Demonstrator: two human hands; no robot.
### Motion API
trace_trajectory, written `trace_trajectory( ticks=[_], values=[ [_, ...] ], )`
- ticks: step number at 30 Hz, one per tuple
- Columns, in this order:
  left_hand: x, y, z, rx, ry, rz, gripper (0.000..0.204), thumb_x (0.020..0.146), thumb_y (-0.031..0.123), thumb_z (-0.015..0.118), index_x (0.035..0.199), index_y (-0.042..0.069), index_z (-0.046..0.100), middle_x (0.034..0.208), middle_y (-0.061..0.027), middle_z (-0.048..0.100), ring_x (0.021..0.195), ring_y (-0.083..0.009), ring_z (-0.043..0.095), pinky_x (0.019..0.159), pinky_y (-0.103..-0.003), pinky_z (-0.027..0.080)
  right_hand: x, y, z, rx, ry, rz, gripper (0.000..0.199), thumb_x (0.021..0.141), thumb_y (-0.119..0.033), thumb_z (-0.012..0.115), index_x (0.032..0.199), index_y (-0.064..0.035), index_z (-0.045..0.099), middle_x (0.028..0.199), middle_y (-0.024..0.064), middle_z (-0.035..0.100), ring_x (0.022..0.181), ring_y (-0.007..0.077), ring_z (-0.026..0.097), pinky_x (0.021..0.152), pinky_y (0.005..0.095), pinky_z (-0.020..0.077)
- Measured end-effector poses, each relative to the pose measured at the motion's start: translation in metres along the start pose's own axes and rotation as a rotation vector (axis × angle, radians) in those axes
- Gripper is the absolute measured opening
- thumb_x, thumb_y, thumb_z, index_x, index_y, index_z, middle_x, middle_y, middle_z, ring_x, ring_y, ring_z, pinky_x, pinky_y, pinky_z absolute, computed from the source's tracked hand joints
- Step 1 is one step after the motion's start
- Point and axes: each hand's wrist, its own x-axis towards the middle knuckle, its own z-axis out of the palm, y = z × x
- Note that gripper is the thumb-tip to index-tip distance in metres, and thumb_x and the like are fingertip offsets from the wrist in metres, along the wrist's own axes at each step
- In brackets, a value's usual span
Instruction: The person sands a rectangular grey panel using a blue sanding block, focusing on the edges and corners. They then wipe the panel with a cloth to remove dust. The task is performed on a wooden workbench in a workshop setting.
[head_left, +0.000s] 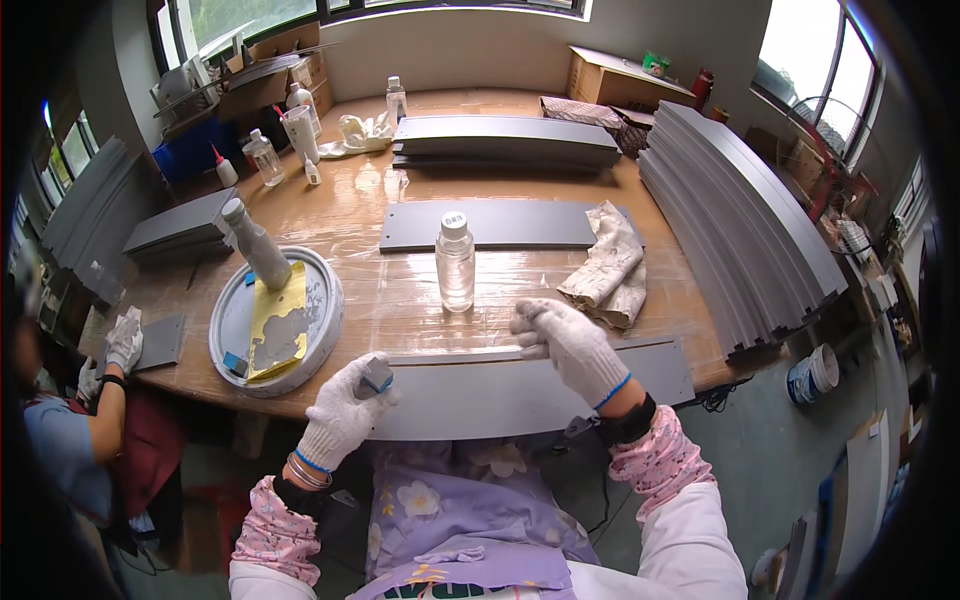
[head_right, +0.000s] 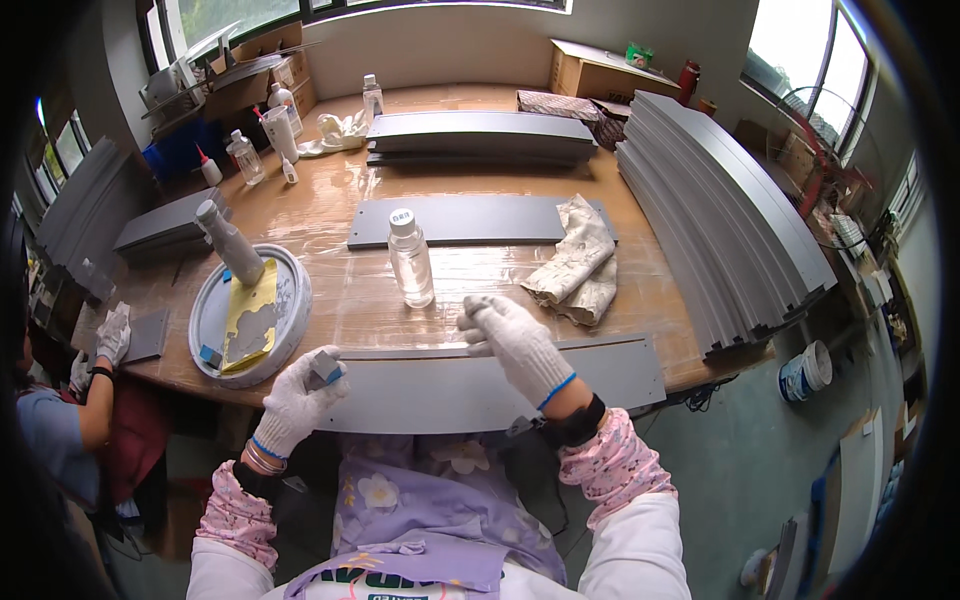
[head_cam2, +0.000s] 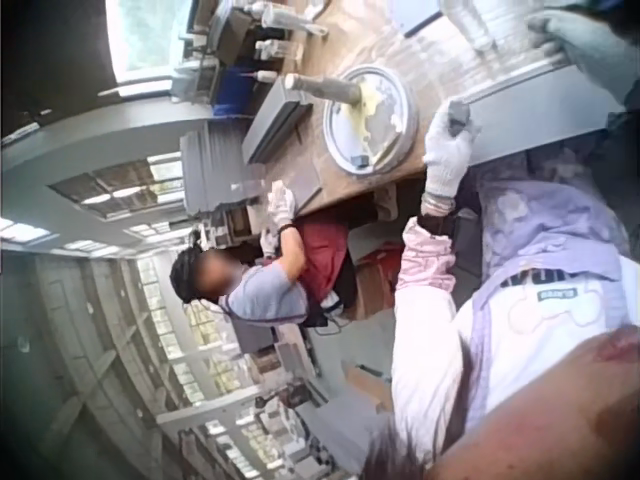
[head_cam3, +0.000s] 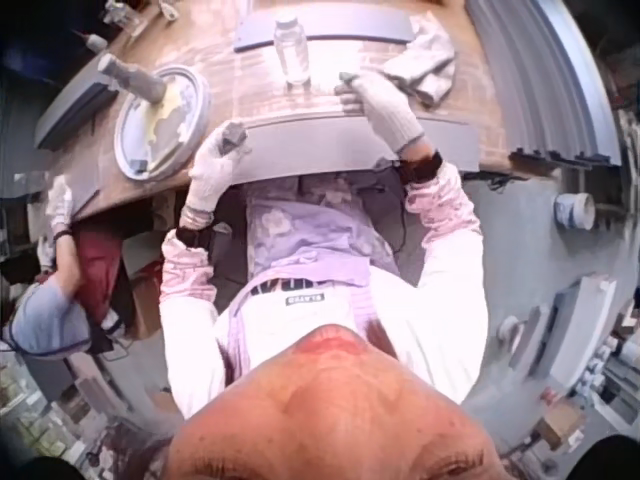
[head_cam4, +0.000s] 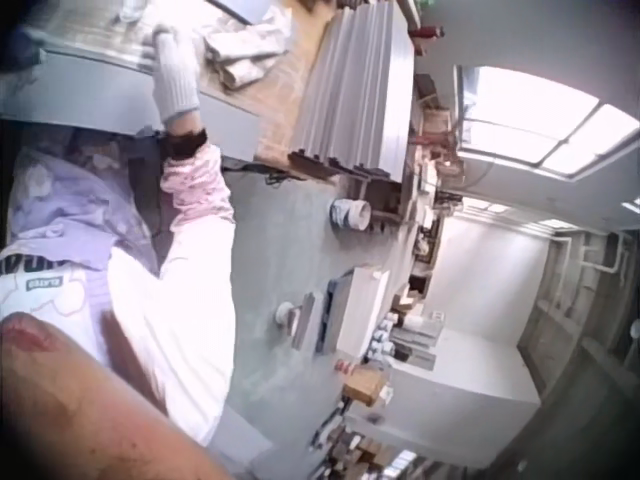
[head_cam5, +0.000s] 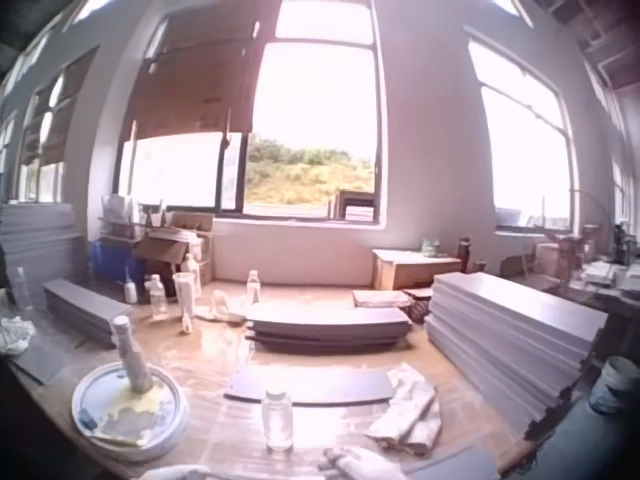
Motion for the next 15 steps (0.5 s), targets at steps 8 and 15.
trace_trajectory(
  ticks=[8,15],
  values=[
    [0.016,-0.03,-0.031,0.08,0.108,0.025,0.046,0.091,0.028,0.077,0.125,0.001,0.061,0.094,-0.0001,0.065,0.083,-0.009,0.057,0.081,-0.028,0.051,0.119,-0.068,-0.189,-1.469,0.828,0.074,0.111,0.078,-0.052,0.079,0.163,-0.0246,0.013,0.167,0.0209,0.012,0.146,0.0484,0.03,0.117,0.0515,0.0369],
    [0.028,-0.033,-0.035,0.142,-0.013,-0.085,0.052,0.097,0.028,0.071,0.135,-0.004,0.054,0.106,-0.0041,0.067,0.087,-0.0086,0.058,0.081,-0.027,0.052,0.138,-0.034,-0.26,-1.499,0.538,-0.099,0.033,0.088,-0.019,0.068,0.118,-0.0076,0.068,0.106,0.0233,0.073,0.104,0.0367,0.068,0.09,0.0396,0.0515]
  ],
)
